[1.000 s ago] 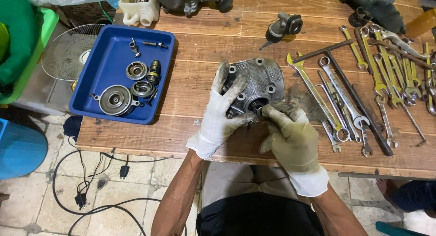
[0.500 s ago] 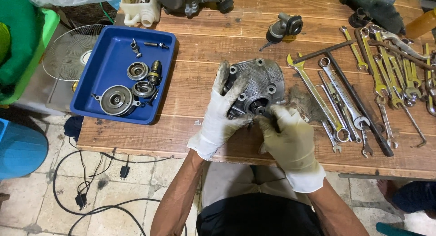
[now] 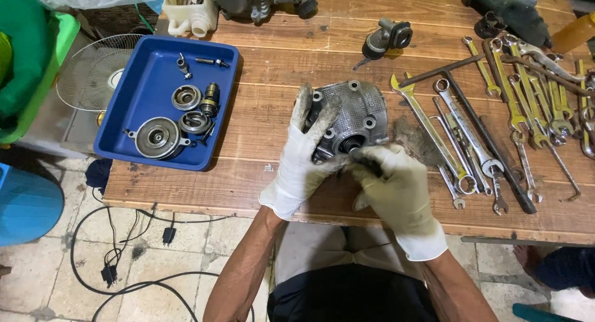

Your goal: Cleaning a motorcycle cylinder head and attempting to install a valve spring into its seat.

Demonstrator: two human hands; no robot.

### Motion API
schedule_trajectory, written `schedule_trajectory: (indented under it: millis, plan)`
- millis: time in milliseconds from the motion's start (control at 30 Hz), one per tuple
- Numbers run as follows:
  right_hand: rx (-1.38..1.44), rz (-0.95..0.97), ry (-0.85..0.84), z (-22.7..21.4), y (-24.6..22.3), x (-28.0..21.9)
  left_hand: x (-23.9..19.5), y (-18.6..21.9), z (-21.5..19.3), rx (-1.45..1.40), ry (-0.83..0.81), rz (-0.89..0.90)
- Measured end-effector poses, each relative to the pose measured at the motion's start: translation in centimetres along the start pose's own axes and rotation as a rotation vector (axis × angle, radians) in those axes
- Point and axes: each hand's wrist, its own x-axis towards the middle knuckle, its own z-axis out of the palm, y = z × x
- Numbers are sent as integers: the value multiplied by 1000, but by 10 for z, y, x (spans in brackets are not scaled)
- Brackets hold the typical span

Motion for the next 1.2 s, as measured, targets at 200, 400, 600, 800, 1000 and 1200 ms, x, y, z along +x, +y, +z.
schedule_trajectory:
  millis: [200, 400, 600, 800, 1000, 1200]
  plan:
    - [-17, 61, 21, 4, -3, 0, 2, 6, -3, 27, -20, 5]
    - [154, 402, -108, -12, -34, 8, -1, -3, 3, 55, 0, 34]
    - [245, 363, -36, -10, -17, 14, -14, 11, 14, 209, 22, 60]
    - [315, 520, -103, -13, -10, 19, -16, 31, 17, 214, 42, 4]
    - [433, 582, -138, -18, -8, 18, -17, 44, 26, 239, 82, -55]
    - [426, 542, -151, -19, -3, 17, -16, 53, 39, 254, 121, -104]
